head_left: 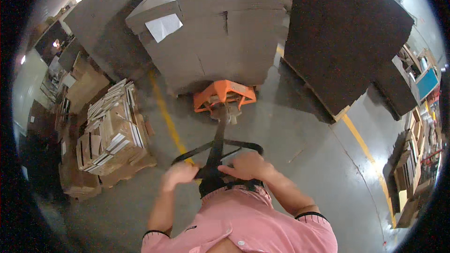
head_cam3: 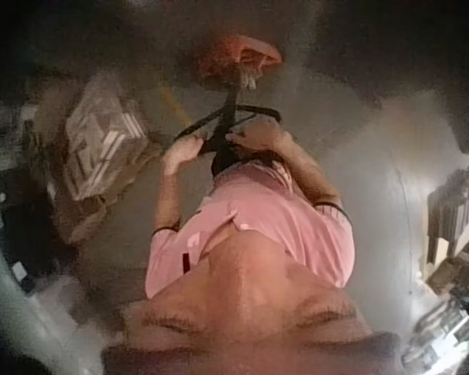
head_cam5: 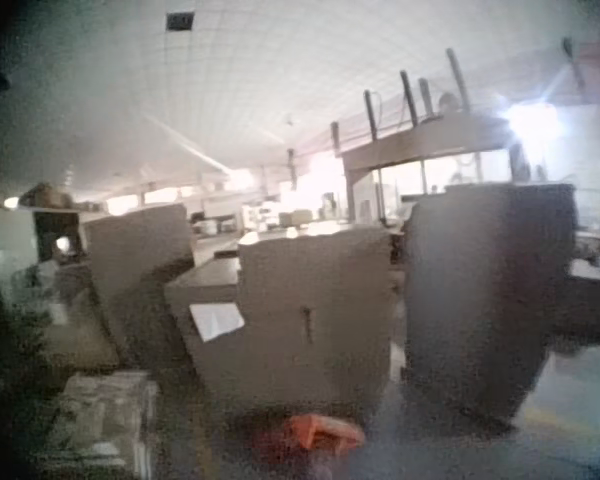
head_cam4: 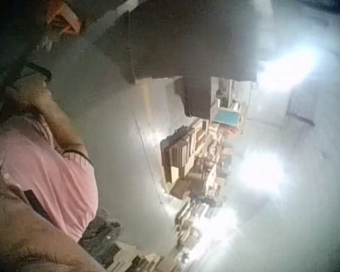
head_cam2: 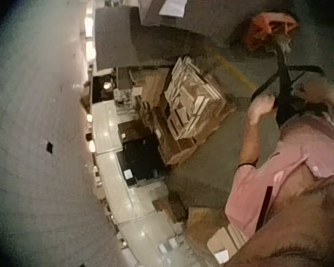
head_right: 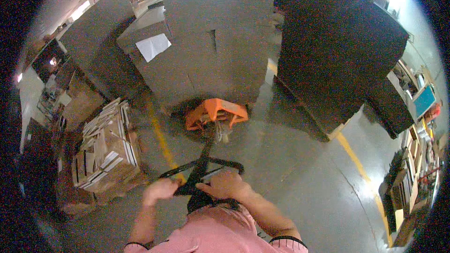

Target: The person uses a pallet jack to move several stacks of wooden panels between different locations in a furniture manufacturing workshop.

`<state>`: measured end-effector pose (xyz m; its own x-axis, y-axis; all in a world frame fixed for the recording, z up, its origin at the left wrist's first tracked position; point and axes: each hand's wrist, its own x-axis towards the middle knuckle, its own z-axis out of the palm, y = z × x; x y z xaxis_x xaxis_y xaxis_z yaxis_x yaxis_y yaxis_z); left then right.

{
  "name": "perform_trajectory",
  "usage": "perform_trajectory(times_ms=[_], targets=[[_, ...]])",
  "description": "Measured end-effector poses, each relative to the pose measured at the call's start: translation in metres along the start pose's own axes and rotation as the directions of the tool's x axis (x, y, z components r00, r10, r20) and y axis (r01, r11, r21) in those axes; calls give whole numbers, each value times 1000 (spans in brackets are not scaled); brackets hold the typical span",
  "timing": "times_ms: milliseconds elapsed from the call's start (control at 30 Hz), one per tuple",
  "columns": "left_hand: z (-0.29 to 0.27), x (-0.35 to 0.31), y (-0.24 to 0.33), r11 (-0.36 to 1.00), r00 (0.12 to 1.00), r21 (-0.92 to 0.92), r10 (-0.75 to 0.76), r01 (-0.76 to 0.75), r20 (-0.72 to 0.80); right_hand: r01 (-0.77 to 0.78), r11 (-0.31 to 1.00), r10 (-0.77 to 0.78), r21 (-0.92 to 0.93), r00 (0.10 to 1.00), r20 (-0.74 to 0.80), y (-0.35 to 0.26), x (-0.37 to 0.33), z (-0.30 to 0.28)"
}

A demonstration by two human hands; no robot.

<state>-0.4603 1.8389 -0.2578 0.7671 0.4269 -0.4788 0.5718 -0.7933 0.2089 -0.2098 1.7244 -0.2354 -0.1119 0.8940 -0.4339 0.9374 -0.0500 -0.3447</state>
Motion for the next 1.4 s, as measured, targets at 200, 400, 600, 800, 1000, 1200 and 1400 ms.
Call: perform_trajectory(times_ms=[200, 400, 600, 800, 1000, 1200, 1400], targets=[[-76, -30, 37, 858, 814, -484, -401, 173, -420, 185, 978, -170, 92, 975, -144, -10, -28, -79], [-42, -76, 85, 832, 333, -554, -514, -30, -790, 238, 954, -161, 180, 919, -359, -50, -81, -64], [39, -164, 150, 807, 112, -591, -587, 1, -802, 426, 852, -348, 306, 896, -277, -83, -168, 16], [116, -241, 243, 665, 15, -738, -744, 117, -668, 478, 835, -496, 273, 868, -4, -102, -264, 83], [194, -328, 334, 620, -232, -771, -736, 148, -636, 553, 683, -686, 477, 709, 160, -122, -378, 154], [324, -440, 474, 429, -174, -886, -872, 176, -457, 728, 642, -766, 239, 592, 251, -143, -524, 281], [405, -519, 615, 342, -209, -877, -881, 339, -424, 682, 729, -634, -57, 704, 319, -151, -663, 353]])
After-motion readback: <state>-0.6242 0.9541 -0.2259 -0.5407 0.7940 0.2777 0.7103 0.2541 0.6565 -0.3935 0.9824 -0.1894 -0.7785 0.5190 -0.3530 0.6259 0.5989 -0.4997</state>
